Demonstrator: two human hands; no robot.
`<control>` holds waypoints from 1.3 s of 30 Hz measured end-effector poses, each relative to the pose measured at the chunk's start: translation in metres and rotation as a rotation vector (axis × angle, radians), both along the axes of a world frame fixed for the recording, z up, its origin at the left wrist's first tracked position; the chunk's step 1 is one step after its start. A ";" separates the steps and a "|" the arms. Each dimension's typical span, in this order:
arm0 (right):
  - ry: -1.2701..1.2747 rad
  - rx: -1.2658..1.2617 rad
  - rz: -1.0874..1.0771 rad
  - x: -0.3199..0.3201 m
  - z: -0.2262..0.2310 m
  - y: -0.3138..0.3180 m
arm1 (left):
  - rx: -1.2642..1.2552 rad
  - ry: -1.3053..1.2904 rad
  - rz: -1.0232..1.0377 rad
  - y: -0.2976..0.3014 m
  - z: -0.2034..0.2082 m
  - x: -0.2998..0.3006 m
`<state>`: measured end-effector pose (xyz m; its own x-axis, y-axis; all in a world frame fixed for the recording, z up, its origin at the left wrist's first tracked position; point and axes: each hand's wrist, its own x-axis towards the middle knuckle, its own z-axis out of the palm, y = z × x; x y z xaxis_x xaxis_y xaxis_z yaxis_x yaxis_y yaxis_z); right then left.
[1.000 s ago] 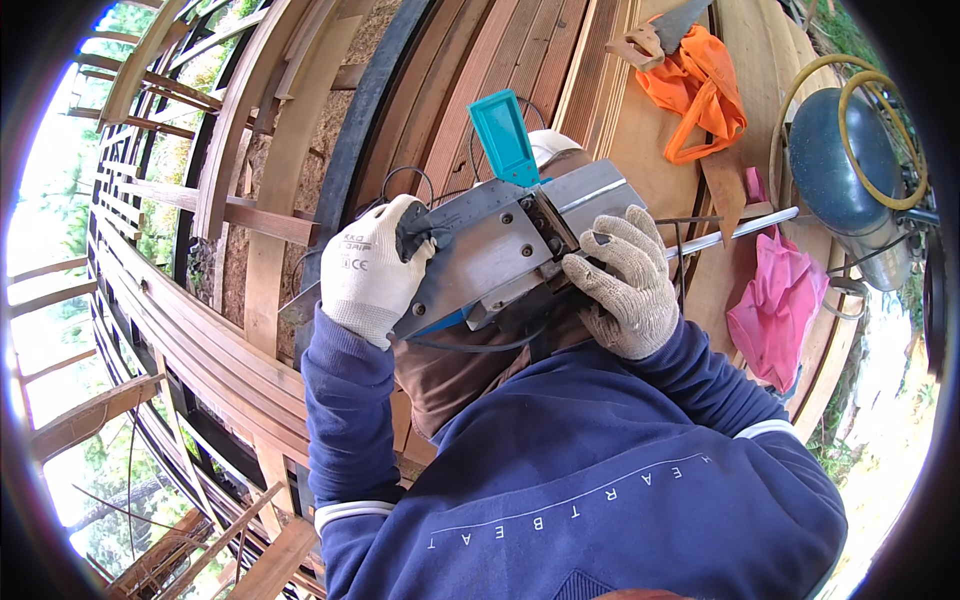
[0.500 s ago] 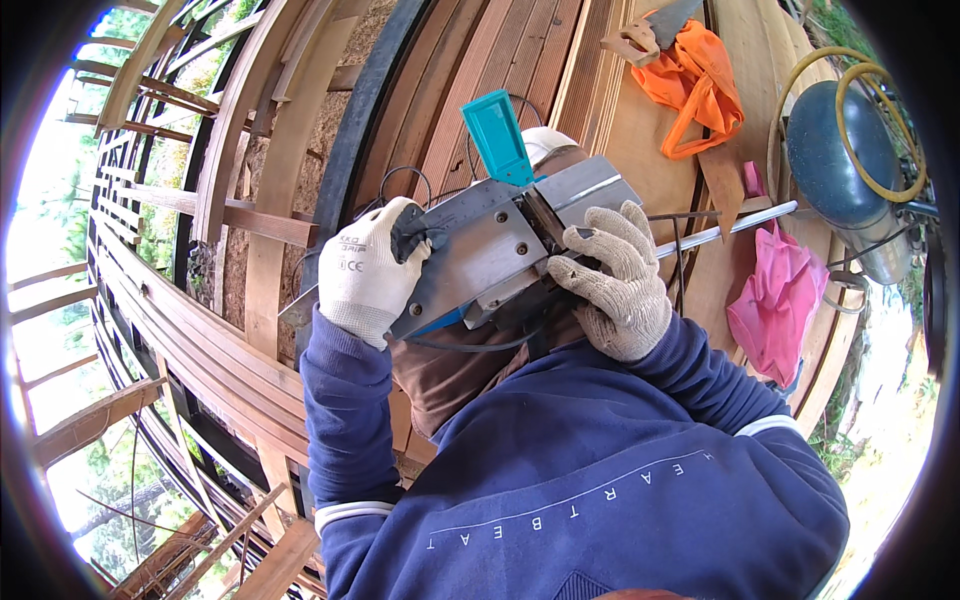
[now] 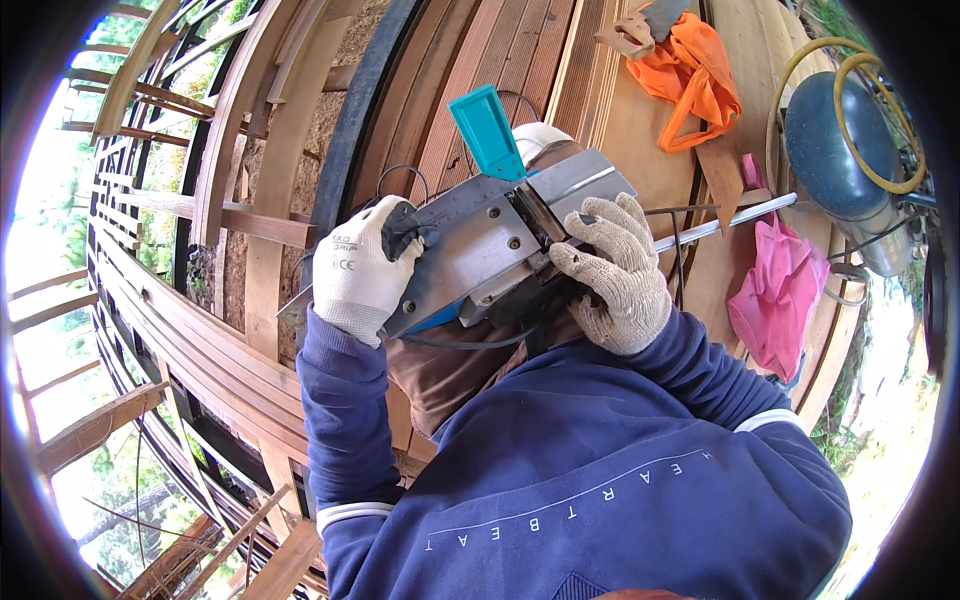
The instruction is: The person uses a ruler to check the blades of an electric planer while it is held in their lap, then uses a screwdriver to tighten components on the base of the tool.
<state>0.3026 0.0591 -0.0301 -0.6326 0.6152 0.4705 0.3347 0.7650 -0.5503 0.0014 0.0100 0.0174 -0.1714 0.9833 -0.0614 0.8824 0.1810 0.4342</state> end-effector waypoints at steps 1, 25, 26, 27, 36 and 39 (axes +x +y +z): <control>-0.011 -0.015 0.012 0.001 0.001 0.001 | 0.001 0.002 0.003 0.000 -0.001 -0.001; 0.003 -0.057 0.052 0.000 0.001 0.001 | 0.027 0.005 0.018 -0.001 0.007 0.007; -0.007 -0.059 0.050 0.000 0.001 0.000 | 0.024 -0.002 0.022 -0.002 0.007 0.008; -0.011 -0.062 0.051 0.000 0.002 0.000 | 0.035 0.007 0.019 -0.002 0.006 0.007; -0.003 -0.063 0.042 -0.001 0.000 0.000 | 0.026 0.018 0.017 -0.001 0.007 0.008; 0.001 -0.055 0.039 -0.001 0.000 -0.001 | 0.039 0.016 0.010 -0.003 0.005 0.006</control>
<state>0.3020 0.0585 -0.0301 -0.6560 0.6153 0.4371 0.3051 0.7459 -0.5921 0.0078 0.0073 0.0223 -0.1821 0.9831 -0.0200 0.8877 0.1731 0.4266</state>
